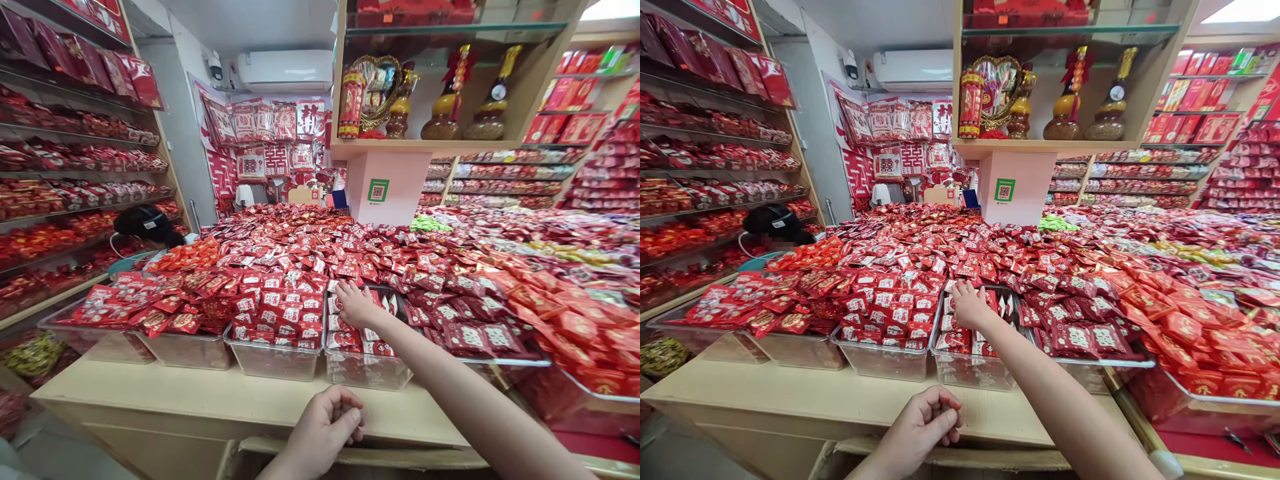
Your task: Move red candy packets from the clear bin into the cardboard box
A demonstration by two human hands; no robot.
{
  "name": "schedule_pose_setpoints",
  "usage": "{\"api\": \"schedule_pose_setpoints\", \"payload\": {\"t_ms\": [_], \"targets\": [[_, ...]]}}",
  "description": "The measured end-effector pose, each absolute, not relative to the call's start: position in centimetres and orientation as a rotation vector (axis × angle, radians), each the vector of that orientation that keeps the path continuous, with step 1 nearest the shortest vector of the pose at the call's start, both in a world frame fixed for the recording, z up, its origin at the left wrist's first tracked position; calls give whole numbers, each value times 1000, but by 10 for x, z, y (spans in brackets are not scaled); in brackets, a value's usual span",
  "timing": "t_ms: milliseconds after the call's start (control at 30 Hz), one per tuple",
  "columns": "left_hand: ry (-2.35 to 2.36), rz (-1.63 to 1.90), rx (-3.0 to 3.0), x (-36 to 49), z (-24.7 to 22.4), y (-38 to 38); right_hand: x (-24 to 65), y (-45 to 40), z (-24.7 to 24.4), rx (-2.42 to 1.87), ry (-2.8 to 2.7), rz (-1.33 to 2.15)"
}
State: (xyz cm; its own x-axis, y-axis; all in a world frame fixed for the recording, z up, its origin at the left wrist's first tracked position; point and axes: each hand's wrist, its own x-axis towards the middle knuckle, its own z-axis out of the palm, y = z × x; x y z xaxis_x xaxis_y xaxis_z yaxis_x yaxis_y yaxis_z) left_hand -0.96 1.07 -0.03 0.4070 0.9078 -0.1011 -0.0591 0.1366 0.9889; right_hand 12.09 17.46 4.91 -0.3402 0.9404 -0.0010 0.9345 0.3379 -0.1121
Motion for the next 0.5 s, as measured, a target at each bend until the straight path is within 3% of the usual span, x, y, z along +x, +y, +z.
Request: {"api": "schedule_pose_setpoints", "payload": {"t_ms": [500], "targets": [[920,847,1219,-10,-3,10,132,183,56,-1469,-2640,272]]}}
